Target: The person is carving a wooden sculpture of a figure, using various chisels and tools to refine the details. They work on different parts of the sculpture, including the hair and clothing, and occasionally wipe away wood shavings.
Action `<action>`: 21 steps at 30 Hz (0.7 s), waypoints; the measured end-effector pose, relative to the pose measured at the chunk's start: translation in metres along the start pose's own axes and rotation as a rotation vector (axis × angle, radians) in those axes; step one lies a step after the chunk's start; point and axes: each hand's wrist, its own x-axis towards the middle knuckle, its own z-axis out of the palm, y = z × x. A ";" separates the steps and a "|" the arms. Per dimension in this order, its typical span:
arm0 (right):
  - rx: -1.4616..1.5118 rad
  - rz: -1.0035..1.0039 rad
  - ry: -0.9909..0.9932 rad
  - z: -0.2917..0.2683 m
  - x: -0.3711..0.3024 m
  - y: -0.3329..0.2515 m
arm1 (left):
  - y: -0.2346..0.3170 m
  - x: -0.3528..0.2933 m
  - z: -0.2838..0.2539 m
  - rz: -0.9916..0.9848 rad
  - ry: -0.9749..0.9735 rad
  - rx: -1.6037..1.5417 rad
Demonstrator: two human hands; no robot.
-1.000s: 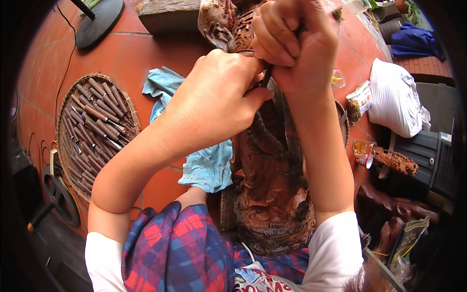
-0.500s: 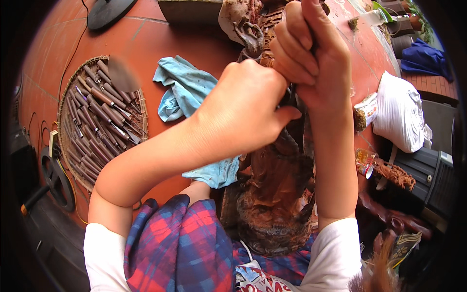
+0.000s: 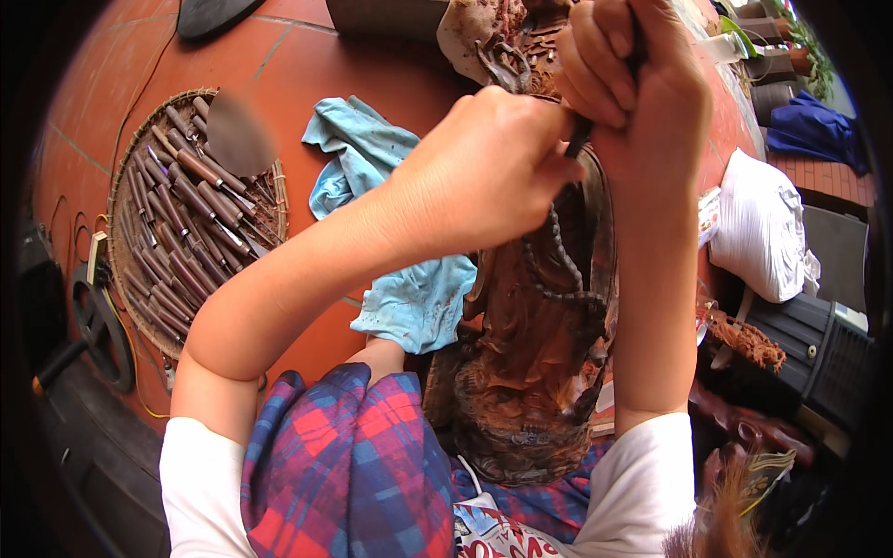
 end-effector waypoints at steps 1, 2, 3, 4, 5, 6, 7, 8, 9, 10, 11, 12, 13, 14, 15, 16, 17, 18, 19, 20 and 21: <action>-0.048 0.075 -0.016 0.002 -0.007 -0.001 | 0.000 -0.005 0.003 0.051 0.064 -0.022; -0.097 0.151 -0.033 0.003 -0.014 -0.001 | 0.005 -0.010 0.001 0.067 -0.018 0.088; -0.158 0.231 0.025 0.005 -0.016 0.005 | 0.001 -0.013 0.002 0.033 -0.020 0.081; -0.220 0.310 0.083 0.010 -0.018 0.008 | 0.001 -0.014 0.003 0.012 -0.026 0.071; -0.245 0.341 0.114 0.016 -0.015 0.003 | 0.001 -0.015 0.003 -0.010 -0.033 0.061; -0.304 0.268 0.136 0.021 -0.009 0.004 | -0.001 -0.013 -0.005 -0.106 -0.130 0.076; -0.362 0.192 0.158 0.023 -0.003 0.005 | -0.006 -0.011 -0.001 -0.107 -0.060 -0.094; -0.312 0.149 0.106 0.020 0.002 0.005 | -0.012 -0.007 -0.002 -0.073 -0.033 -0.085; -0.261 0.105 0.055 0.015 0.005 0.004 | -0.015 -0.005 -0.002 -0.039 -0.007 -0.076; -0.204 0.067 0.002 0.017 0.007 0.005 | -0.013 -0.007 -0.002 -0.041 -0.001 -0.064; -0.237 0.078 0.011 0.021 0.005 0.003 | -0.010 -0.009 -0.003 -0.043 0.005 -0.053; -0.269 0.088 0.020 0.026 0.002 -0.001 | -0.008 -0.010 -0.002 -0.044 0.009 -0.041; -0.299 0.105 0.033 0.030 -0.001 -0.002 | -0.010 -0.013 0.000 0.003 0.024 -0.051; -0.329 0.123 0.043 0.033 -0.004 -0.002 | -0.014 -0.016 0.004 0.050 0.040 -0.061; -0.354 0.149 0.054 0.034 -0.007 -0.001 | -0.016 -0.019 0.006 0.098 0.055 -0.071; -0.384 0.172 0.069 0.034 -0.009 -0.002 | -0.015 -0.018 0.007 0.111 0.036 -0.055; -0.396 0.161 0.060 0.033 -0.013 -0.003 | -0.013 -0.017 0.007 0.125 0.017 -0.039; -0.407 0.149 0.050 0.031 -0.017 -0.006 | -0.011 -0.016 0.007 0.140 -0.001 -0.021; -0.405 0.165 0.057 0.034 -0.019 -0.007 | -0.011 -0.018 0.007 0.159 0.012 -0.044; -0.402 0.179 0.064 0.039 -0.021 -0.009 | -0.011 -0.019 0.007 0.178 0.027 -0.067; -0.385 0.214 0.095 0.046 -0.024 -0.016 | -0.010 -0.021 0.007 0.199 0.042 -0.089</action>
